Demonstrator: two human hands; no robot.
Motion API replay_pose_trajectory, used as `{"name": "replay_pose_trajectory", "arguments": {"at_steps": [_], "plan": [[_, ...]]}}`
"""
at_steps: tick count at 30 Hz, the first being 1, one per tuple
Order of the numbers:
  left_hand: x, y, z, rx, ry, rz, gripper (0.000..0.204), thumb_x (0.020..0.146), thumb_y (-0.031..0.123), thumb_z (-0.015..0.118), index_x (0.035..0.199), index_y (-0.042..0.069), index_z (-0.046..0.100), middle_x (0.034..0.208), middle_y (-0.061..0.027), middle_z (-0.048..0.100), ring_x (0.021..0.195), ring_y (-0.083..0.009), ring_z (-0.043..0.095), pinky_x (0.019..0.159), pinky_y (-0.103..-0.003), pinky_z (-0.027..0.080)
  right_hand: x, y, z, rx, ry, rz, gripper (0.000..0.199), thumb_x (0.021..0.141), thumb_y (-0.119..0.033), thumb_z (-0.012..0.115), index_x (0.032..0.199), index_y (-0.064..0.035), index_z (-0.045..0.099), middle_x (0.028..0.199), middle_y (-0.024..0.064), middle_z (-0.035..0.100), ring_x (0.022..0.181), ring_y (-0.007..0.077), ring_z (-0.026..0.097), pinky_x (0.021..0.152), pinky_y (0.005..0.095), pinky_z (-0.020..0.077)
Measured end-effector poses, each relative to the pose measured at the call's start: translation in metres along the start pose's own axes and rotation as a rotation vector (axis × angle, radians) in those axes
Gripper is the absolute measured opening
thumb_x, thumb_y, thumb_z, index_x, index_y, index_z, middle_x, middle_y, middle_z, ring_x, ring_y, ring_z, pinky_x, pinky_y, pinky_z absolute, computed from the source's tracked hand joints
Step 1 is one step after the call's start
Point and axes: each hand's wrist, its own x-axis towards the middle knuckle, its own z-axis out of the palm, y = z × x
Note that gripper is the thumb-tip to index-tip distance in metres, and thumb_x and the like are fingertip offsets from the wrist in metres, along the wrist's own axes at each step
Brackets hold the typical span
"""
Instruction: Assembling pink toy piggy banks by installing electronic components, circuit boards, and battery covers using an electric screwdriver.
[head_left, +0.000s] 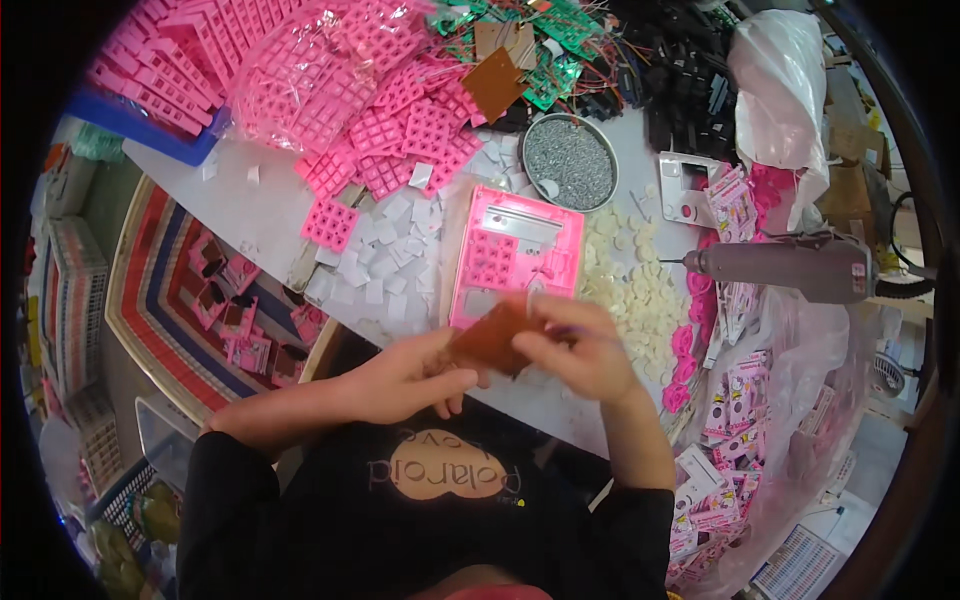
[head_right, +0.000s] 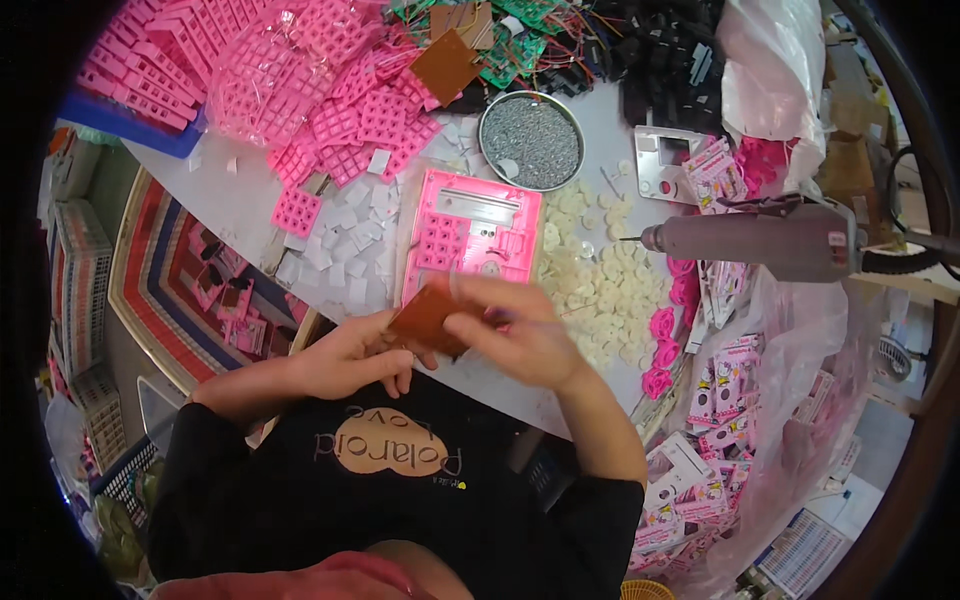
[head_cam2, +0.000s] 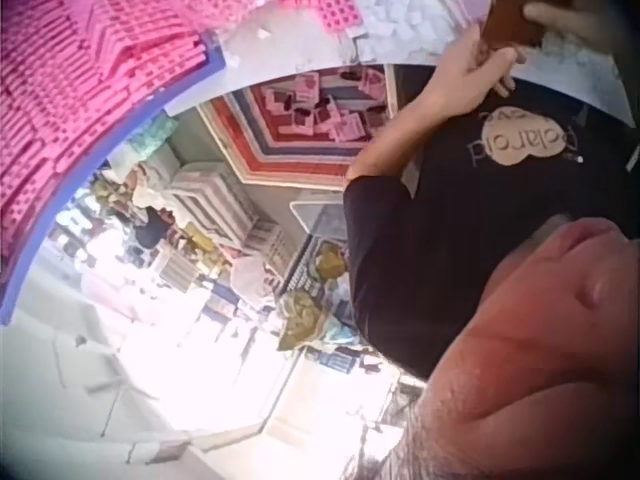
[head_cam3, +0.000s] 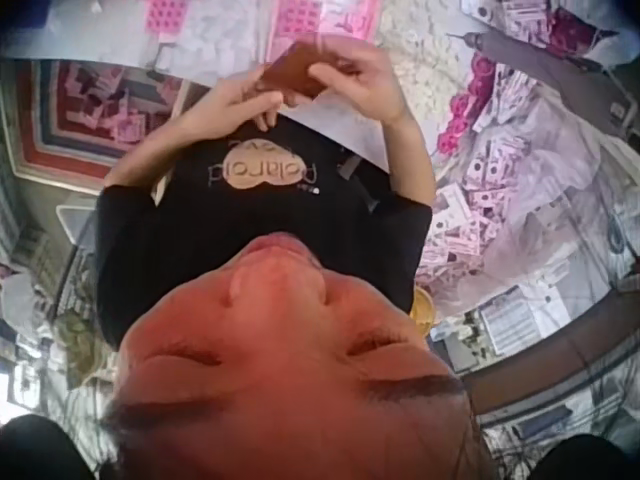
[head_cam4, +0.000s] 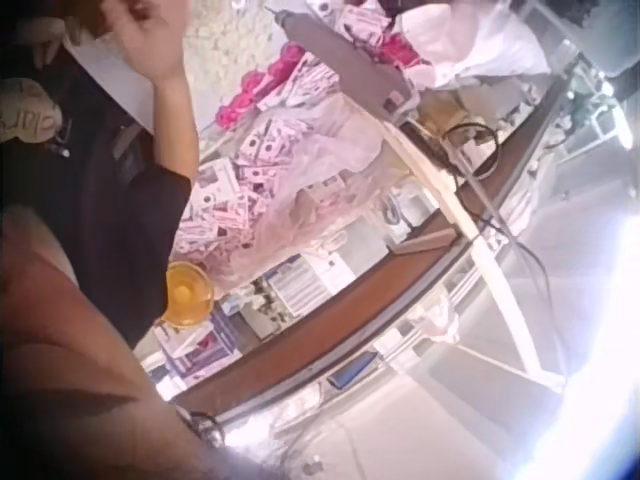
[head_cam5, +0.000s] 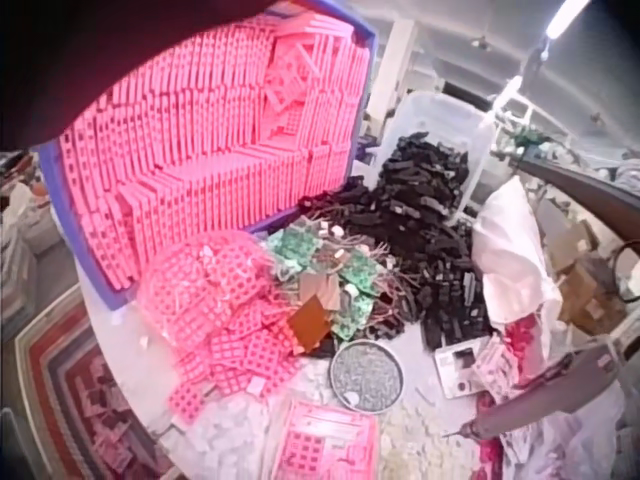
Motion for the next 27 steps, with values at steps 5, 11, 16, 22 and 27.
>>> {"name": "replay_pose_trajectory", "arguments": {"at_steps": [5, 11, 16, 22, 27], "plan": [[0.006, -0.010, -0.008, -0.278, -0.084, -0.062, 0.057, 0.104, 0.022, 0.051, 0.153, 0.006, 0.027, 0.148, -0.0148, 0.039, 0.115, -0.0226, 0.059, 0.096, -0.036, 0.051, 0.028, 0.021, -0.024, -0.145, 0.112, 0.059, 0.035, 0.092, -0.008, 0.064, 0.125, 0.0009, 0.062, 0.096, 0.0013, 0.063, 0.080, 0.0053, 0.053, 0.070, 0.0240, 0.0458], [0.010, -0.019, -0.008, -0.364, -0.072, -0.077, 0.062, 0.103, 0.019, 0.052, 0.156, 0.007, 0.022, 0.150, -0.0139, 0.036, 0.137, -0.0261, 0.043, 0.105, -0.041, 0.045, 0.054, 0.026, -0.038, -0.116, 0.045, 0.163, 0.035, 0.090, -0.007, 0.064, 0.123, 0.0035, 0.061, 0.099, 0.0037, 0.066, 0.085, 0.0067, 0.056, 0.076, 0.0241, 0.0483], [0.014, -0.030, -0.012, -0.188, -0.074, 0.037, 0.066, 0.101, 0.024, 0.057, 0.154, 0.002, 0.024, 0.148, -0.0186, 0.041, 0.138, -0.0262, 0.042, 0.107, -0.039, 0.042, 0.066, 0.034, -0.036, -0.235, 0.051, 0.147, 0.034, 0.091, -0.010, 0.067, 0.123, 0.0013, 0.064, 0.093, 0.0035, 0.067, 0.079, 0.0071, 0.059, 0.069, 0.0246, 0.0489], [-0.002, -0.025, -0.010, 0.138, -0.004, 0.133, 0.068, 0.098, 0.018, 0.061, 0.154, 0.002, 0.026, 0.145, -0.0150, 0.047, 0.137, -0.0241, 0.043, 0.104, -0.036, 0.043, 0.077, 0.033, -0.034, -0.622, 0.017, -0.024, 0.037, 0.088, -0.014, 0.069, 0.123, -0.0013, 0.064, 0.101, 0.0132, 0.072, 0.087, 0.0217, 0.069, 0.077, 0.0324, 0.0535], [-0.021, 0.006, -0.010, 0.720, 0.062, 0.154, 0.063, 0.092, 0.019, 0.068, 0.145, 0.001, 0.040, 0.137, -0.0172, 0.054, 0.123, -0.0292, 0.055, 0.097, -0.039, 0.048, 0.084, 0.023, -0.032, -0.667, -0.004, 0.082, 0.034, 0.086, -0.016, 0.069, 0.117, -0.0041, 0.065, 0.102, 0.0162, 0.071, 0.093, 0.0358, 0.067, 0.079, 0.0414, 0.0523]]}}
